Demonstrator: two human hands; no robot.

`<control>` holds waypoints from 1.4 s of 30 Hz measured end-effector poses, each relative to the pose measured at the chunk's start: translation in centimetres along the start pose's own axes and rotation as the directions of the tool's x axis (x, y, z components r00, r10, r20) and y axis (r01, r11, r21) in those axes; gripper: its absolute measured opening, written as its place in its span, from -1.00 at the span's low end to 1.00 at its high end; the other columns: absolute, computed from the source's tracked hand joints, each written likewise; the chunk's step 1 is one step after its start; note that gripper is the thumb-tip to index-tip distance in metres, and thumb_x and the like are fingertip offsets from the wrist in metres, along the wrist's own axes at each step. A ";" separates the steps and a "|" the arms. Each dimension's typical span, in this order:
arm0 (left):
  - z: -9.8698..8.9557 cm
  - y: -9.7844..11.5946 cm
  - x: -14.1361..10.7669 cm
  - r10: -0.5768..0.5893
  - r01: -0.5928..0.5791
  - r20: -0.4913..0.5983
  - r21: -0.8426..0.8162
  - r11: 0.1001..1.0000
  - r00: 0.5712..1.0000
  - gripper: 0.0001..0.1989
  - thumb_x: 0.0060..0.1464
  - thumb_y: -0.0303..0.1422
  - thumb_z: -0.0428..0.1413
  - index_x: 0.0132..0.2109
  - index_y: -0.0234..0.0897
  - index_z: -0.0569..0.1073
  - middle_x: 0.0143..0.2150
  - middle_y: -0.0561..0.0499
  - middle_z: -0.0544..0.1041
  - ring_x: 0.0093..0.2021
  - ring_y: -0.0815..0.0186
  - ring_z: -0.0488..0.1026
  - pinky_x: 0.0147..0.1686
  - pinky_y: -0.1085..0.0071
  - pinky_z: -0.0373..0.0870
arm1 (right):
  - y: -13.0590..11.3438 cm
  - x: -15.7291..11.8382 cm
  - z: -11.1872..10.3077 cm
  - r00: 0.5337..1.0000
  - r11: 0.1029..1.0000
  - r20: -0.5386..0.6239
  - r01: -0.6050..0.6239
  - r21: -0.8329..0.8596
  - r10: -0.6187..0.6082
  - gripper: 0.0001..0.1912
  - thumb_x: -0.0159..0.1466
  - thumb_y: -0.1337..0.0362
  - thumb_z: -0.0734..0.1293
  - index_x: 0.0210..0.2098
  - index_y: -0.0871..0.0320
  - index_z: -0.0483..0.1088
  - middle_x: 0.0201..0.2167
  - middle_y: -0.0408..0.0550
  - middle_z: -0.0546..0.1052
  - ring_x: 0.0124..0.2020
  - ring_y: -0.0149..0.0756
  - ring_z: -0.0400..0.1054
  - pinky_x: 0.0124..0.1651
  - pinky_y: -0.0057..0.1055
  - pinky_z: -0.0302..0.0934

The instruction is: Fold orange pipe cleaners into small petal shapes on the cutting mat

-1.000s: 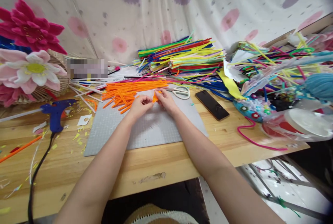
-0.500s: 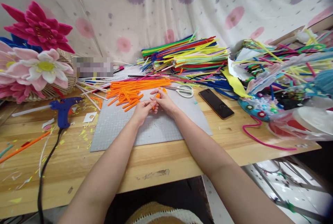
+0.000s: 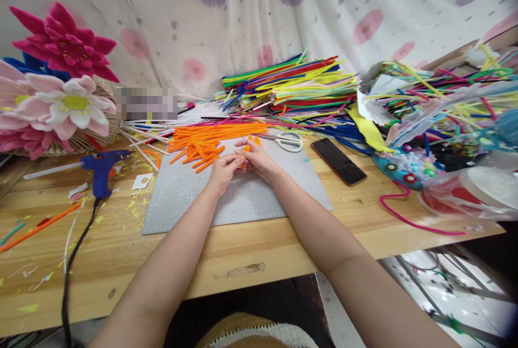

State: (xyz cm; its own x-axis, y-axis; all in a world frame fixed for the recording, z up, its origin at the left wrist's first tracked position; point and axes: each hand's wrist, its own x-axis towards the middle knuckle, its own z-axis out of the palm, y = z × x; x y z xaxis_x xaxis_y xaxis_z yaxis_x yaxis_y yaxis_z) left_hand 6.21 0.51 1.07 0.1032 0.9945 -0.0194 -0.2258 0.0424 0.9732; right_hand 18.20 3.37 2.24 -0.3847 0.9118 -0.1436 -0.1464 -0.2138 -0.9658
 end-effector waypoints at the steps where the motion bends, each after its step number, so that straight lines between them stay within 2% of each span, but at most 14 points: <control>1: -0.1 0.0 0.0 -0.015 0.015 0.005 -0.004 1.000 1.000 -0.70 -0.32 -0.16 0.27 -0.51 -0.34 0.51 -0.57 0.04 0.46 -0.51 0.40 0.38 -0.41 0.39 0.39 | 0.0 0.1 -0.1 1.000 0.999 -0.014 0.027 -0.018 -0.027 -0.59 0.01 0.09 0.37 -0.24 0.09 0.17 -0.72 -0.37 0.17 -0.75 -0.55 0.04 -0.68 -0.60 -0.14; 5: -0.5 0.3 0.2 -0.070 0.071 0.020 -0.057 0.996 0.997 -0.69 -0.35 -0.17 0.28 -0.53 -0.35 0.48 -0.57 0.05 0.45 -0.53 0.40 0.37 -0.42 0.36 0.42 | 0.2 0.3 -0.7 0.989 0.987 -0.064 0.125 -0.098 -0.132 -0.62 0.04 0.04 0.34 -0.29 0.11 0.19 -0.69 -0.36 0.15 -0.75 -0.60 -0.09 -0.68 -0.58 -0.26; 10: -0.6 0.4 0.4 -0.104 0.107 0.035 -0.090 0.990 0.994 -0.64 -0.29 -0.11 0.25 -0.49 -0.36 0.46 -0.55 0.04 0.44 -0.54 0.41 0.36 -0.42 0.35 0.41 | 0.3 0.4 -0.9 0.974 0.964 -0.077 0.198 -0.176 -0.215 -0.66 0.02 0.16 0.34 -0.26 0.12 0.20 -0.68 -0.38 0.12 -0.69 -0.57 -0.06 -0.62 -0.56 -0.19; 18: -0.3 0.3 0.1 -0.033 0.033 -0.002 -0.078 0.996 0.999 -0.69 -0.28 -0.16 0.25 -0.52 -0.35 0.45 -0.54 0.05 0.42 -0.50 0.43 0.34 -0.40 0.39 0.39 | 0.5 0.8 -0.7 0.973 0.960 -0.077 0.201 -0.195 -0.219 -0.65 0.00 0.21 0.32 -0.23 0.12 0.18 -0.66 -0.38 0.15 -0.66 -0.55 0.02 -0.57 -0.55 -0.14; 28: -0.4 0.3 0.0 -0.050 0.052 0.024 -0.106 0.993 0.998 -0.68 -0.30 -0.16 0.27 -0.50 -0.36 0.47 -0.53 0.05 0.43 -0.50 0.43 0.35 -0.40 0.40 0.39 | 0.6 0.7 -0.7 0.965 0.951 -0.035 0.251 -0.183 -0.261 -0.61 -0.01 0.23 0.33 -0.20 0.12 0.16 -0.67 -0.39 0.16 -0.64 -0.53 0.06 -0.52 -0.55 -0.06; 35: -0.3 0.7 0.0 -0.061 0.063 0.020 -0.100 0.993 0.998 -0.67 -0.31 -0.14 0.26 -0.51 -0.35 0.46 -0.53 0.06 0.41 -0.48 0.44 0.33 -0.41 0.42 0.39 | 1.2 1.0 -0.4 0.965 0.945 -0.047 0.241 -0.222 -0.257 -0.56 0.01 0.15 0.33 -0.16 0.11 0.14 -0.66 -0.39 0.16 -0.63 -0.53 0.08 -0.52 -0.55 -0.04; 38: -0.4 0.8 0.3 -0.056 0.056 0.002 -0.070 0.996 0.998 -0.64 -0.31 -0.11 0.25 -0.48 -0.34 0.47 -0.51 0.05 0.44 -0.46 0.42 0.35 -0.36 0.37 0.40 | 1.0 1.1 -0.7 0.952 0.946 -0.150 0.229 -0.231 -0.267 -0.57 0.04 0.04 0.31 -0.18 0.10 0.14 -0.66 -0.36 0.17 -0.64 -0.52 0.07 -0.54 -0.55 -0.05; 40: -0.5 0.7 0.6 -0.049 0.048 -0.056 -0.024 0.999 0.997 -0.61 -0.32 -0.07 0.25 -0.45 -0.34 0.48 -0.46 0.01 0.48 -0.42 0.37 0.38 -0.31 0.34 0.40 | 0.7 1.2 -1.5 0.909 0.951 -0.305 0.229 -0.205 -0.285 -0.59 0.10 -0.05 0.23 -0.21 0.09 0.13 -0.67 -0.33 0.17 -0.65 -0.51 0.04 -0.56 -0.54 -0.08; 42: -0.7 0.5 0.8 -0.026 0.029 -0.104 0.028 0.999 0.994 -0.60 -0.31 -0.06 0.25 -0.42 -0.33 0.51 -0.40 -0.03 0.51 -0.35 0.33 0.41 -0.23 0.31 0.37 | 0.3 1.2 -3.0 0.846 0.951 -0.437 0.248 -0.182 -0.305 -0.57 0.15 -0.13 0.12 -0.22 0.08 0.11 -0.66 -0.31 0.15 -0.66 -0.50 0.01 -0.58 -0.53 -0.10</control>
State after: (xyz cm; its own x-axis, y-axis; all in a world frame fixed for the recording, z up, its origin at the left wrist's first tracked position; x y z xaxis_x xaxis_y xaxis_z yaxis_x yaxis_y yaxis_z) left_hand 5.54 1.41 1.40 0.0075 0.9976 -0.0683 -0.1959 0.0684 0.9782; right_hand 20.37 5.47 1.13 0.1170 0.9900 0.0785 -0.0687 0.0869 -0.9938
